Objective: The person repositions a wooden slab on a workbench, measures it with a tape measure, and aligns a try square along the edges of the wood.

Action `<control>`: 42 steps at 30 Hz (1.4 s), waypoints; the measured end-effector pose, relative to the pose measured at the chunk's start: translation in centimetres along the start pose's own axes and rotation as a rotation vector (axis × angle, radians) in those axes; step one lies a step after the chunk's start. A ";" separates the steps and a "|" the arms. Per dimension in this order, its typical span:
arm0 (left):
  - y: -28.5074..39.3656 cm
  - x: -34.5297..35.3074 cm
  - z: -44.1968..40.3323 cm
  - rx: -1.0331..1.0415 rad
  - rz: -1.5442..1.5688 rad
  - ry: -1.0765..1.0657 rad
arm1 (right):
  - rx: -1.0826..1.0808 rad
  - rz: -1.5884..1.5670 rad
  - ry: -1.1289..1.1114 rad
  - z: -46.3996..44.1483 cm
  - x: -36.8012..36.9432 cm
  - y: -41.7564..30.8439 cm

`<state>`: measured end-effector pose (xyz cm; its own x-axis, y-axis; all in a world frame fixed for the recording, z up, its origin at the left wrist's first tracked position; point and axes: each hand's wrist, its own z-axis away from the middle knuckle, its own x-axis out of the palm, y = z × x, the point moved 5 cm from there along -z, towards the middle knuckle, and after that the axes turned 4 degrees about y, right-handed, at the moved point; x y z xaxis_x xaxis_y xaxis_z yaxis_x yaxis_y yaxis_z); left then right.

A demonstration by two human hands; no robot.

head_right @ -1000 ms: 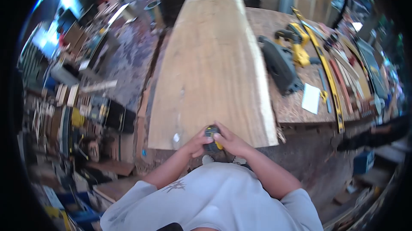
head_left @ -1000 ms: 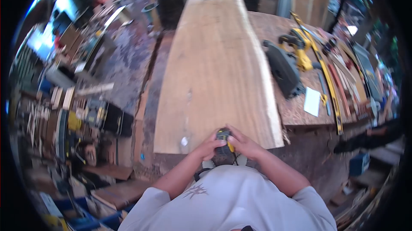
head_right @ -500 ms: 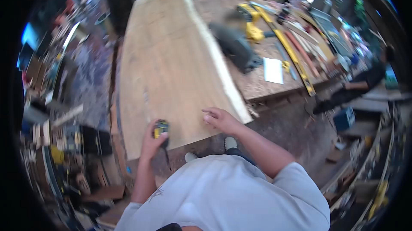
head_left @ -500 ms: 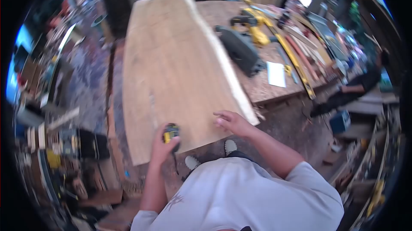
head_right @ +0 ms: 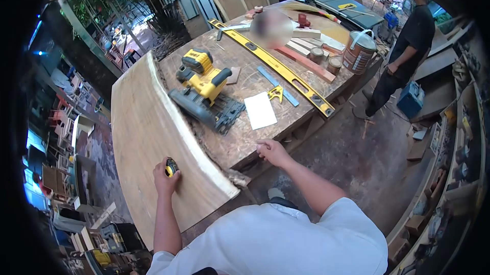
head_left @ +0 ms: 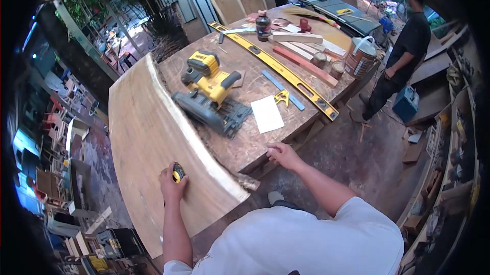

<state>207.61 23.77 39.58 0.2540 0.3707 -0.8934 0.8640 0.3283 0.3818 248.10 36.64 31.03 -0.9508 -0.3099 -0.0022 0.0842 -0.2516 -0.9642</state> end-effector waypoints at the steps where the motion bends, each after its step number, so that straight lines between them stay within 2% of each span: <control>1: 0.2 1.5 -0.5 -0.004 -0.032 -0.059 | 0.012 -0.011 0.009 -0.3 -1.6 0.7; 6: 1.9 2.7 0.2 -0.066 -0.116 0.045 | 0.067 -0.023 -0.009 -1.4 -5.2 3.2; 12: 1.0 1.8 5.5 -0.132 -0.131 0.153 | 0.073 0.004 -0.094 -3.4 -4.2 3.8; 16: 0.1 2.3 9.5 -0.094 -0.147 0.242 | 0.013 0.026 -0.122 -5.2 -4.1 3.3; 19: 1.3 3.3 10.3 -0.104 -0.082 0.219 | -0.076 0.119 -0.048 -7.0 -4.8 1.4; 22: 1.9 4.7 10.4 -0.230 -0.016 0.167 | -0.080 0.126 -0.073 -11.7 -5.5 -0.7; 23: 2.3 4.7 10.4 -0.244 -0.023 0.159 | -0.103 0.230 -0.069 -13.1 -5.6 -3.6; 26: 1.8 5.6 10.9 -0.330 -0.029 0.152 | -0.261 0.399 -0.077 -24.6 -6.9 -7.8; 27: 2.3 5.8 11.0 -0.364 -0.087 0.150 | -0.442 0.674 -0.012 -28.1 -7.1 -11.6; 28: 2.8 6.0 11.1 -0.388 -0.094 0.159 | -0.483 0.776 0.039 -34.7 -7.7 -12.9; 29: 3.1 6.4 11.3 -0.437 -0.184 0.082 | -0.524 0.869 0.088 -41.2 -7.9 -13.8; 30: 3.5 6.7 10.7 -0.481 -0.273 0.008 | -0.528 0.870 0.142 -45.2 -7.9 -16.7; 31: 4.3 7.3 8.9 -0.493 -0.276 0.043 | -0.505 0.863 0.172 -50.1 -8.3 -18.5; 33: 5.5 7.6 9.7 -0.701 -0.304 0.023 | -0.387 0.860 0.359 -57.8 -8.8 -20.3; 34: 6.2 8.0 9.8 -0.732 -0.332 0.016 | -0.509 0.850 0.411 -60.7 -9.2 -20.6; 36: 6.9 8.9 9.7 -0.863 -0.263 0.039 | -0.283 1.126 0.365 -67.1 -9.3 -20.8; 39: 9.3 9.6 9.4 -0.935 -0.279 -0.002 | -0.340 1.226 0.416 -71.2 -9.9 -22.6; 40: 9.7 9.4 9.5 -0.990 -0.301 0.034 | -0.274 1.134 0.445 -73.8 -10.5 -21.8; 41: 9.8 9.4 8.9 -0.974 -0.271 0.011 | -0.331 1.011 0.493 -74.7 -10.7 -22.0; 42: 9.7 9.2 8.7 -0.958 -0.240 -0.011 | -0.466 1.033 0.487 -78.6 -11.2 -20.5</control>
<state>222.12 22.85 33.02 0.1258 0.1957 -0.9726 0.1768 0.9602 0.2161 233.62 117.33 29.98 -0.5218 0.2295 -0.8216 0.8425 0.2902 -0.4539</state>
